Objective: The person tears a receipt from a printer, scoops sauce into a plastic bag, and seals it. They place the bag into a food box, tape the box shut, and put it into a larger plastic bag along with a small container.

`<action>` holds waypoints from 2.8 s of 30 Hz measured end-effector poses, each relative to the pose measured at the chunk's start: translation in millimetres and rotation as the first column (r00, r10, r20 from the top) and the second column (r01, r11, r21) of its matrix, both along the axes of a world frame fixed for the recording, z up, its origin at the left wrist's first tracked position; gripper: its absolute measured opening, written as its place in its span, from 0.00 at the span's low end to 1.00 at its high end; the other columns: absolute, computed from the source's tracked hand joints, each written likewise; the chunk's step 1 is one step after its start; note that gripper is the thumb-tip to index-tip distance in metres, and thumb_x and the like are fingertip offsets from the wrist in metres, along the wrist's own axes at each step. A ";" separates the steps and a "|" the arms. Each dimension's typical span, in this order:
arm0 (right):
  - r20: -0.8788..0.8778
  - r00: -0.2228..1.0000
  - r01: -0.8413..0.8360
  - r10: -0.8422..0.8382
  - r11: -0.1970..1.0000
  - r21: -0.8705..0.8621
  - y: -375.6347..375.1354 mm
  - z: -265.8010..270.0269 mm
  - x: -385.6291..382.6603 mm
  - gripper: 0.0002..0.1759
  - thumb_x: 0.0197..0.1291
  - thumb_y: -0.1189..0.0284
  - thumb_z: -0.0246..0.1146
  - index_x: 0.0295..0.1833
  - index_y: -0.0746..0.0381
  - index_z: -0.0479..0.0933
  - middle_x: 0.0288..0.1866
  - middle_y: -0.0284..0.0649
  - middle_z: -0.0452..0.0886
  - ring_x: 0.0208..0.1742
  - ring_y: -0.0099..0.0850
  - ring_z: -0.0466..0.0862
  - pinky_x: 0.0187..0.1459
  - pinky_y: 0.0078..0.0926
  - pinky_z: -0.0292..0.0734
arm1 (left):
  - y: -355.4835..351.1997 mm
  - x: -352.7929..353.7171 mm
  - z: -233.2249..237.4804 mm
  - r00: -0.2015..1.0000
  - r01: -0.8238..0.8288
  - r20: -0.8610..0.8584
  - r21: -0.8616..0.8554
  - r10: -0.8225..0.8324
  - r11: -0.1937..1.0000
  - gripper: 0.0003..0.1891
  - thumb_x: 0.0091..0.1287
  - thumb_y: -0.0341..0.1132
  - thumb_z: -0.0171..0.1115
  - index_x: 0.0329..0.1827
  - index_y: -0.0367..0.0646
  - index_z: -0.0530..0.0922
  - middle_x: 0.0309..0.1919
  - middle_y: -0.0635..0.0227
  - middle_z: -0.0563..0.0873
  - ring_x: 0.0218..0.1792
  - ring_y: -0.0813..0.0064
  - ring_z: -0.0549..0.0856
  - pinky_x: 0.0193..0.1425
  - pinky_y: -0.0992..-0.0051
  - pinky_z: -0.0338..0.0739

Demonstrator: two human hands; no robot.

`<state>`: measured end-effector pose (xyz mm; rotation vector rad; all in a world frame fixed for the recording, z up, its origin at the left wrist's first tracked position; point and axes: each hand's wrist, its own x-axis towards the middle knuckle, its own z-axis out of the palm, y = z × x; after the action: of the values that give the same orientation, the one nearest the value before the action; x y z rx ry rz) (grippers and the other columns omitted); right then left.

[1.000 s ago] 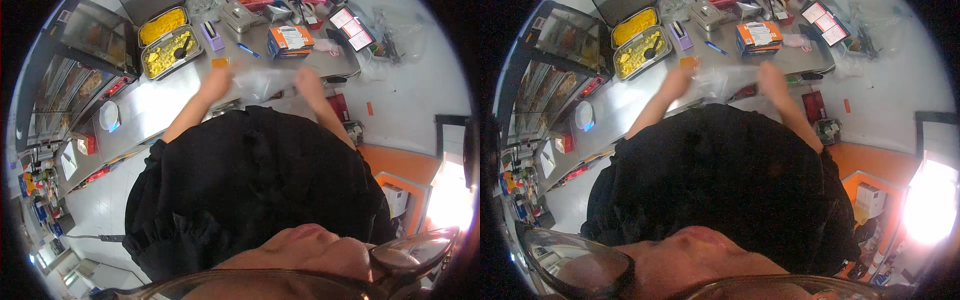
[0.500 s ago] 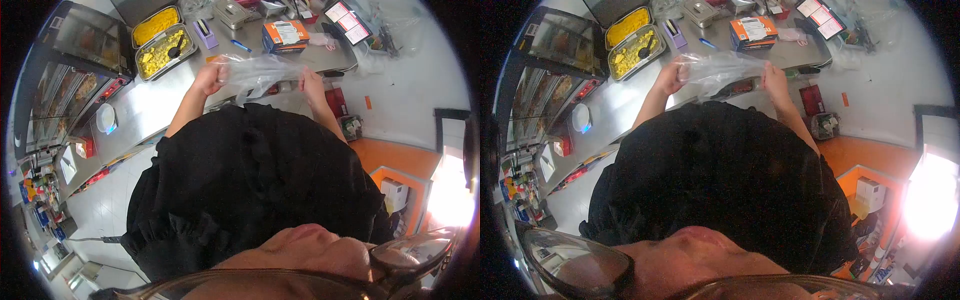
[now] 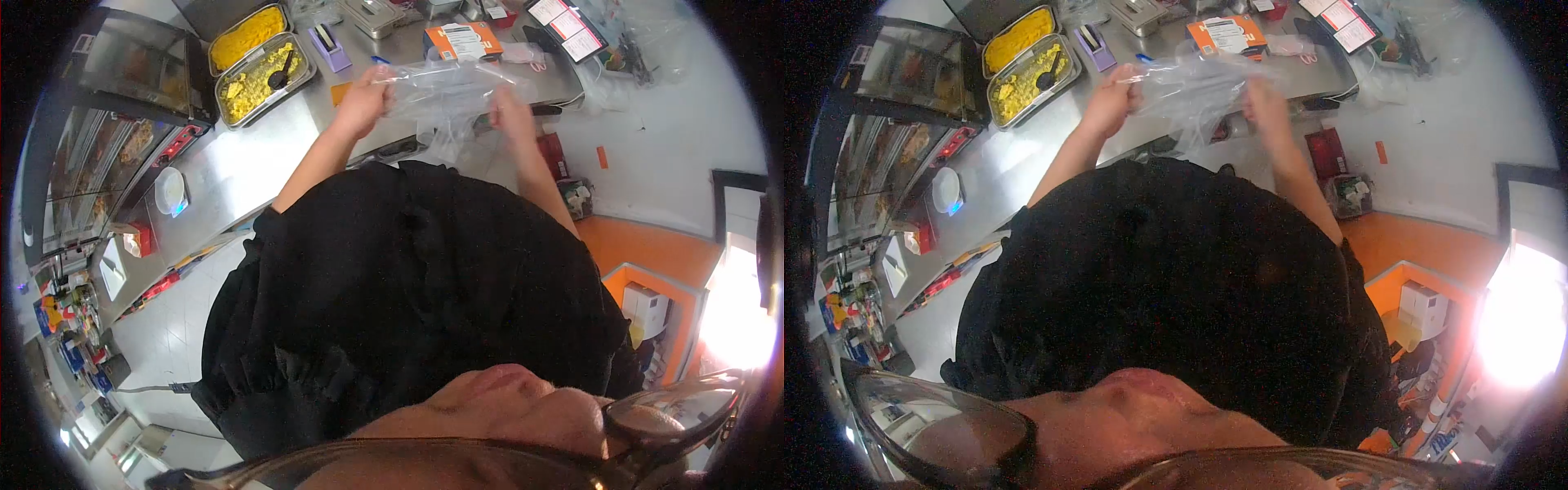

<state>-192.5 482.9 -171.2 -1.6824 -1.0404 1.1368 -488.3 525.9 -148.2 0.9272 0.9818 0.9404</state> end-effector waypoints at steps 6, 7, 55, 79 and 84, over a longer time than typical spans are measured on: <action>0.682 0.720 -0.285 0.129 0.951 0.121 -6.5 -7.5 -32.7 0.33 0.69 0.49 0.48 0.35 0.70 0.81 0.31 0.65 0.78 0.40 0.62 0.79 0.43 0.51 0.73 | 25.4 -8.2 -28.5 0.866 -0.095 -0.449 0.285 0.221 0.954 0.16 0.76 0.46 0.47 0.43 0.43 0.75 0.22 0.76 0.70 0.20 0.82 0.68 0.24 0.78 0.63; 0.672 0.735 -0.244 0.093 0.961 0.133 -9.4 -5.5 -31.9 0.33 0.69 0.49 0.48 0.35 0.70 0.81 0.31 0.65 0.78 0.39 0.62 0.79 0.43 0.52 0.73 | 30.1 -10.3 -35.4 0.867 -0.117 -0.442 0.269 0.231 0.956 0.16 0.76 0.46 0.47 0.43 0.43 0.75 0.22 0.76 0.71 0.20 0.81 0.69 0.23 0.78 0.64; 0.609 0.779 -0.188 0.151 0.982 -0.002 -37.4 -24.5 -36.9 0.35 0.71 0.47 0.44 0.28 0.67 0.78 0.23 0.54 0.78 0.29 0.54 0.79 0.36 0.46 0.71 | -10.6 -1.1 -50.1 0.970 0.001 -0.243 0.088 0.020 0.996 0.12 0.62 0.28 0.59 0.24 0.48 0.65 0.22 0.76 0.70 0.24 0.81 0.72 0.29 0.77 0.69; 0.810 0.583 -0.387 -0.061 0.856 0.344 -29.9 53.9 -84.9 0.39 0.52 0.56 0.68 0.62 0.71 0.66 0.55 0.55 0.73 0.59 0.53 0.73 0.59 0.47 0.69 | 3.8 18.2 63.8 0.660 0.561 -0.749 0.541 0.056 0.626 0.05 0.57 0.29 0.55 0.35 0.40 0.77 0.28 0.57 0.83 0.33 0.56 0.82 0.39 0.62 0.74; 0.873 0.415 -0.328 0.257 0.937 -0.120 -23.7 43.6 -27.7 0.16 0.63 0.69 0.51 0.42 0.69 0.80 0.38 0.57 0.81 0.40 0.57 0.82 0.48 0.51 0.76 | 31.5 15.0 67.2 0.299 0.509 -0.874 0.485 0.382 0.711 0.08 0.56 0.28 0.55 0.38 0.41 0.78 0.37 0.51 0.85 0.41 0.48 0.83 0.44 0.56 0.75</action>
<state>-220.2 459.2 -127.6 -2.1166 -2.0723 0.2854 -473.3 557.5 -81.0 2.4331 1.5959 0.5632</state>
